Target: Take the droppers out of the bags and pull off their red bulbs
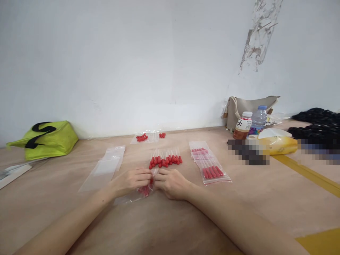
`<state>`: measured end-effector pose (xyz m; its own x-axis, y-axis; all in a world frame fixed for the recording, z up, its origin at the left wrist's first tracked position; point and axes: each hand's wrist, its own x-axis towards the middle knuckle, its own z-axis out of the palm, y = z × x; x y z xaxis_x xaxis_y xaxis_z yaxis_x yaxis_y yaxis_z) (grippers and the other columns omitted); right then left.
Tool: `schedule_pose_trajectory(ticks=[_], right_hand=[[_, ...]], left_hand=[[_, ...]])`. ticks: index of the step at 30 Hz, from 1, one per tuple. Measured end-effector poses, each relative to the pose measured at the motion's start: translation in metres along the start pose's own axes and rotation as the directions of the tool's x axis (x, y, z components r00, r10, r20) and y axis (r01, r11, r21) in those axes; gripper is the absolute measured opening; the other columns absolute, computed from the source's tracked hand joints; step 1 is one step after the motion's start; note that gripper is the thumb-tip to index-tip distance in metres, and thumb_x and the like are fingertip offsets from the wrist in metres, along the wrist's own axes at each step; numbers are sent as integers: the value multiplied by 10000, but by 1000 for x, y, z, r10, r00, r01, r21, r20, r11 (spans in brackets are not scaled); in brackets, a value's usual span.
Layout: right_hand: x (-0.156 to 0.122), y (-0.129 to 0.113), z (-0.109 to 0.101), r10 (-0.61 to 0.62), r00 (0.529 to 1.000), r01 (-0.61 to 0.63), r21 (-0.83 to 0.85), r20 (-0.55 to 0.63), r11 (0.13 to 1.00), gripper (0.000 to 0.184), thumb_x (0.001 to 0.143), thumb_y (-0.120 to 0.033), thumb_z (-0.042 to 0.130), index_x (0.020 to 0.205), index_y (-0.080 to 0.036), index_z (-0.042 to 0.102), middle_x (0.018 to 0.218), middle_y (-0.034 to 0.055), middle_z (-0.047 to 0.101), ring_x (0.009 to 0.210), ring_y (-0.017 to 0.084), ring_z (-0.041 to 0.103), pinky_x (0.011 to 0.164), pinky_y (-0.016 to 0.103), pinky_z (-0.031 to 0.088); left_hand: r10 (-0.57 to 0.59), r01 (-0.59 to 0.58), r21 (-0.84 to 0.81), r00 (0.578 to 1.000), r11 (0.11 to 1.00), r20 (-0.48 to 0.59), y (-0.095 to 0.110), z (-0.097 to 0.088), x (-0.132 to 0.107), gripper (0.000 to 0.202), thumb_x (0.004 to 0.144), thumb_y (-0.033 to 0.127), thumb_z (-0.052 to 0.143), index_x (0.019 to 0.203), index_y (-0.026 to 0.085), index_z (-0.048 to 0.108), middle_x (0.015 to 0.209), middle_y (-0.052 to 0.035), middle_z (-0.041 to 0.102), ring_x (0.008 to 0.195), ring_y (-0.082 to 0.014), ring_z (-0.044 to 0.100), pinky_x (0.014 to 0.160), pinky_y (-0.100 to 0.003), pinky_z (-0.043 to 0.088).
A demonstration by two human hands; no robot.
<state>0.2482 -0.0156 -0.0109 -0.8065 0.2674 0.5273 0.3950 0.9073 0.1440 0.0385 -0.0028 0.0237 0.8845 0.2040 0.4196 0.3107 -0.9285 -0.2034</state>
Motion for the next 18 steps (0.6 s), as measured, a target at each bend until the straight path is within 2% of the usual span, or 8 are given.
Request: schedule_pose_trajectory(ticks=[3,6,8,10,13,15,18], right_hand=[[-2,-1,-7,68,997,-72,161,34,984,64,778,-175,484,785,-181,547,840,28,597,846,143,479,718,254,391],[-1,-4,-10,172,984,-178,350,47,920,58,760,-162,505,785,-185,552,786,1,606,791,125,503,733,250,397],[1,-7,-8,318,947,-304,416,38,857,127,808,-161,448,767,-185,566,731,-2,608,737,119,514,701,247,403],[4,-9,-3,458,889,-417,444,18,793,194,836,-174,415,775,-189,598,710,5,618,714,124,526,666,243,405],[5,-11,4,546,838,-482,489,15,727,159,795,-191,495,869,-216,633,742,-1,642,714,127,547,668,240,407],[5,-11,4,547,836,-481,537,44,693,190,753,-188,556,924,-229,627,743,-19,646,694,116,555,676,233,408],[5,-11,0,534,842,-468,589,73,659,261,666,-237,667,923,-229,623,708,-38,643,683,117,556,679,230,406]], left_hand=[[101,-112,94,989,989,109,-2,-13,1,207,877,112,365,794,157,550,932,-35,615,931,-131,543,788,-269,453],[82,-98,136,989,986,120,1,-19,2,194,870,104,374,828,160,555,980,-48,607,921,-135,549,788,-276,452],[71,-86,131,991,988,114,4,-19,3,198,870,108,374,824,166,558,958,-45,612,891,-128,555,783,-267,448],[65,-80,126,991,989,120,7,-17,5,210,873,113,367,812,169,560,949,-40,614,858,-124,557,757,-256,445],[67,-83,107,988,991,140,11,-13,8,226,881,134,356,796,175,561,964,-28,616,813,-124,559,720,-248,437],[27,-34,56,992,998,121,11,-11,7,210,885,156,355,861,189,561,1006,-23,610,841,-128,561,742,-251,436],[-195,202,-87,977,976,88,11,-14,-4,226,880,200,381,1078,207,491,1085,-34,582,954,-137,546,810,-257,439]])
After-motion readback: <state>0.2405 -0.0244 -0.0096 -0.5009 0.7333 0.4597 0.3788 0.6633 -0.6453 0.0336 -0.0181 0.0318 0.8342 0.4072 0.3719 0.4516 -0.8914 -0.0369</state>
